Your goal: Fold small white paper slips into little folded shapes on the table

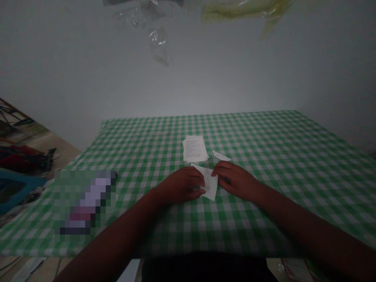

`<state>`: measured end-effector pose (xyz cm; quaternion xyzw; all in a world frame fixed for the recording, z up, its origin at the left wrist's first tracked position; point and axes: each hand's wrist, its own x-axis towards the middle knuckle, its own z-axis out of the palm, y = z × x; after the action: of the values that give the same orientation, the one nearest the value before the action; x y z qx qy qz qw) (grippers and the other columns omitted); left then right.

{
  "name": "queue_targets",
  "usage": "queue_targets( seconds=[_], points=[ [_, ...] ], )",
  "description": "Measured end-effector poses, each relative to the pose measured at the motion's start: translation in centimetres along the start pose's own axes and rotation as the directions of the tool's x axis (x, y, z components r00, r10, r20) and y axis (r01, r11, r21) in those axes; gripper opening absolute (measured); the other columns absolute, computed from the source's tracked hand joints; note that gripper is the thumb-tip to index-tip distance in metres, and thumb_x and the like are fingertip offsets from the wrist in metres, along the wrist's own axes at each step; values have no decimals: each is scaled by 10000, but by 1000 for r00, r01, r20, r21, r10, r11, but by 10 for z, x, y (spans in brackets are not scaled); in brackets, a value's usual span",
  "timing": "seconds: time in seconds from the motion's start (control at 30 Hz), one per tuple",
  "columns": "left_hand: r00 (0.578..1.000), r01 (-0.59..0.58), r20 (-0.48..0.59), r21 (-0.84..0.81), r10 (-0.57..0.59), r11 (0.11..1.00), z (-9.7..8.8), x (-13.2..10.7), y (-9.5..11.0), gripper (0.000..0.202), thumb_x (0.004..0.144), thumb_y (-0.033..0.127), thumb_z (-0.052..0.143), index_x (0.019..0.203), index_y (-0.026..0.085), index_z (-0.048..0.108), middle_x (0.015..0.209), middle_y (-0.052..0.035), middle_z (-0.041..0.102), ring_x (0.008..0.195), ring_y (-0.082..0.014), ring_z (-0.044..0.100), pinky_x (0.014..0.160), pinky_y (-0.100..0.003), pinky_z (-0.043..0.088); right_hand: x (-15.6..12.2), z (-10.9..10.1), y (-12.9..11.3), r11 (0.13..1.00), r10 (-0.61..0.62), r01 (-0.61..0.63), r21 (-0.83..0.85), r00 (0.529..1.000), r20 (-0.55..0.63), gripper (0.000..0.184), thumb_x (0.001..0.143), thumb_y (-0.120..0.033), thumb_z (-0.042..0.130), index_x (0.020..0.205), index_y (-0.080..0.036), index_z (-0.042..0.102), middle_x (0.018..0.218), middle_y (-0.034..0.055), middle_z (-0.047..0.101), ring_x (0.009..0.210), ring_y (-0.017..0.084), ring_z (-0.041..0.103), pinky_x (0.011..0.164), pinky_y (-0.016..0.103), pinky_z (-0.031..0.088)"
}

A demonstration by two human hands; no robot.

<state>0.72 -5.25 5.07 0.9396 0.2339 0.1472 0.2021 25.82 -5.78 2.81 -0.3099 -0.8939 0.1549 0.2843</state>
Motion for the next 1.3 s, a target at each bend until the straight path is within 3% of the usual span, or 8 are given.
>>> queue_targets(
  seconds=[0.17,0.43,0.6,0.73,0.87,1.07,1.2,1.3],
  points=[
    [998,37,-52,84,-33,996,1,-4,-16,172,867,208,617,1029,214,674,1198,-39,661,1152,-215,572,1059,-409,374,2,-5,6,998,-21,23,61,999,-29,200,880,-91,483,995,-211,595,964,63,613,919,191,596,793,348,520],
    [998,58,24,78,-60,995,5,-6,-21,268,870,203,625,1135,228,652,1297,-45,617,1248,-218,518,1109,-417,320,2,-10,0,991,49,-50,127,999,10,296,861,-100,534,1127,-226,560,891,22,604,802,154,582,727,304,501],
    [997,61,43,63,-64,996,4,-7,-21,298,880,230,631,1178,241,642,1329,-49,595,1273,-223,498,1123,-417,301,2,-17,-8,975,96,-101,196,995,33,169,828,-118,583,947,-221,521,873,7,596,768,139,582,706,287,501],
    [995,86,33,92,-89,992,7,-6,-19,318,888,253,630,1205,269,628,1346,-39,574,1275,-228,492,1123,-448,288,2,-18,-8,982,-6,2,189,1000,21,83,871,-154,563,914,-224,554,923,30,630,872,167,611,795,332,520],
    [994,105,30,120,-109,987,10,-4,-13,370,890,300,634,1258,278,598,1363,-59,544,1255,-256,497,1120,-501,288,2,-17,-6,976,-73,68,205,997,16,114,905,-169,539,965,-229,616,1017,50,653,966,175,624,850,346,532],
    [998,56,-1,-28,-56,998,19,-2,-6,507,865,249,647,1351,211,507,1362,-105,533,1263,-240,478,1078,-397,415,3,-10,-1,980,-83,90,179,995,-46,122,897,-186,580,1000,-220,636,1076,64,649,1007,171,623,867,335,533],
    [999,21,-36,-70,-23,997,25,-1,-8,436,854,229,654,1280,219,561,1340,-103,542,1235,-232,500,1052,-394,443,3,-7,3,978,-83,96,186,994,-76,122,885,-208,615,1006,-215,631,1087,65,635,1023,176,612,886,348,527],
    [996,54,-73,10,-54,998,24,-1,-9,338,844,259,678,1177,214,637,1279,-102,560,1198,-241,514,1054,-412,420,2,-7,5,978,-81,93,185,994,-70,87,891,-221,615,975,-217,637,1064,62,636,1006,178,613,881,352,525]
  ],
)
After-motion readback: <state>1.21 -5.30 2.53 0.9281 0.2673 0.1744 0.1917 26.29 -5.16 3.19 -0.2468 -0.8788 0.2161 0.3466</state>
